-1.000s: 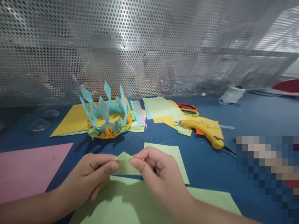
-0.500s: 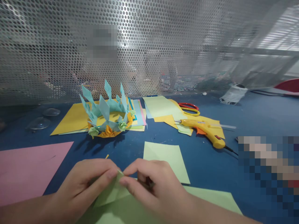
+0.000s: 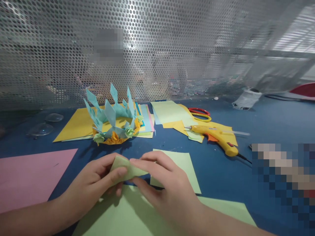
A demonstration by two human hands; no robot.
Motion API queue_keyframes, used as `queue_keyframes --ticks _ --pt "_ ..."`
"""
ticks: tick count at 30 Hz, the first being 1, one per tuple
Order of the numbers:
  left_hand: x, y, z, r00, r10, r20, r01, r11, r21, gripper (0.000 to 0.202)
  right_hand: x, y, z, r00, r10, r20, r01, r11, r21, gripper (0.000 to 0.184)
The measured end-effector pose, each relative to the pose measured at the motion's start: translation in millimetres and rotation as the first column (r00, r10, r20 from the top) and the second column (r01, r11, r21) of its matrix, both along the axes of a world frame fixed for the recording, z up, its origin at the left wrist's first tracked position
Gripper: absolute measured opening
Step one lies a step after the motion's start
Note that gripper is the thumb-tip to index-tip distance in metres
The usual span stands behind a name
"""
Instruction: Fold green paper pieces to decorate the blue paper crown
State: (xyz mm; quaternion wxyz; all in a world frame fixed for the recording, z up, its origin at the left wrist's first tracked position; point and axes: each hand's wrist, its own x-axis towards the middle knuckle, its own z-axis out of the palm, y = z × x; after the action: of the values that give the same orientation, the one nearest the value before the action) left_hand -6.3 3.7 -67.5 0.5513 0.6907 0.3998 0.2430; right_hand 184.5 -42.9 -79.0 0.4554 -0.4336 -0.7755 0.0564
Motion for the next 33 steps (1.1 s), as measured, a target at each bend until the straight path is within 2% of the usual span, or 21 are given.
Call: queue_keyframes --ticks 4,9,17,20,26,31,33 --pt "2.9 0.5 -0.7 0.998 0.057 0.014 -0.056 0.997 -0.045 0.021 0.8 -1.3 -3.9 0.997 0.009 0.071 -0.013 0.998 0.064 0.033" --pt "5.6 2.5 -0.3 0.996 0.077 0.034 -0.074 0.994 -0.086 0.021 2.5 -2.0 -9.5 0.988 0.036 0.152 -0.047 0.996 0.070 0.046" --pt "4.0 4.5 2.5 0.994 0.105 -0.011 -0.106 0.994 -0.021 0.037 2.6 -4.0 -5.9 0.985 0.013 0.171 -0.031 0.994 0.102 0.044" --pt "4.5 4.4 3.4 0.995 0.101 -0.014 -0.101 0.994 -0.027 0.037 1.1 -4.6 -0.7 0.990 0.078 0.121 -0.091 0.990 0.107 0.043" --pt "3.9 2.9 1.6 0.995 0.101 -0.006 -0.101 0.994 -0.040 0.035 0.9 -3.8 0.2 0.980 0.153 0.125 -0.168 0.979 0.117 0.036" --pt "4.4 2.4 -0.5 0.998 0.029 0.053 -0.023 0.992 -0.121 0.028 0.6 -6.2 1.0 0.982 0.176 0.074 -0.181 0.981 0.070 0.032" --pt "4.6 2.9 -0.9 0.997 0.009 0.074 -0.001 0.994 -0.111 0.024 -0.4 -7.2 2.6 0.978 0.202 0.057 -0.205 0.978 0.047 0.035"
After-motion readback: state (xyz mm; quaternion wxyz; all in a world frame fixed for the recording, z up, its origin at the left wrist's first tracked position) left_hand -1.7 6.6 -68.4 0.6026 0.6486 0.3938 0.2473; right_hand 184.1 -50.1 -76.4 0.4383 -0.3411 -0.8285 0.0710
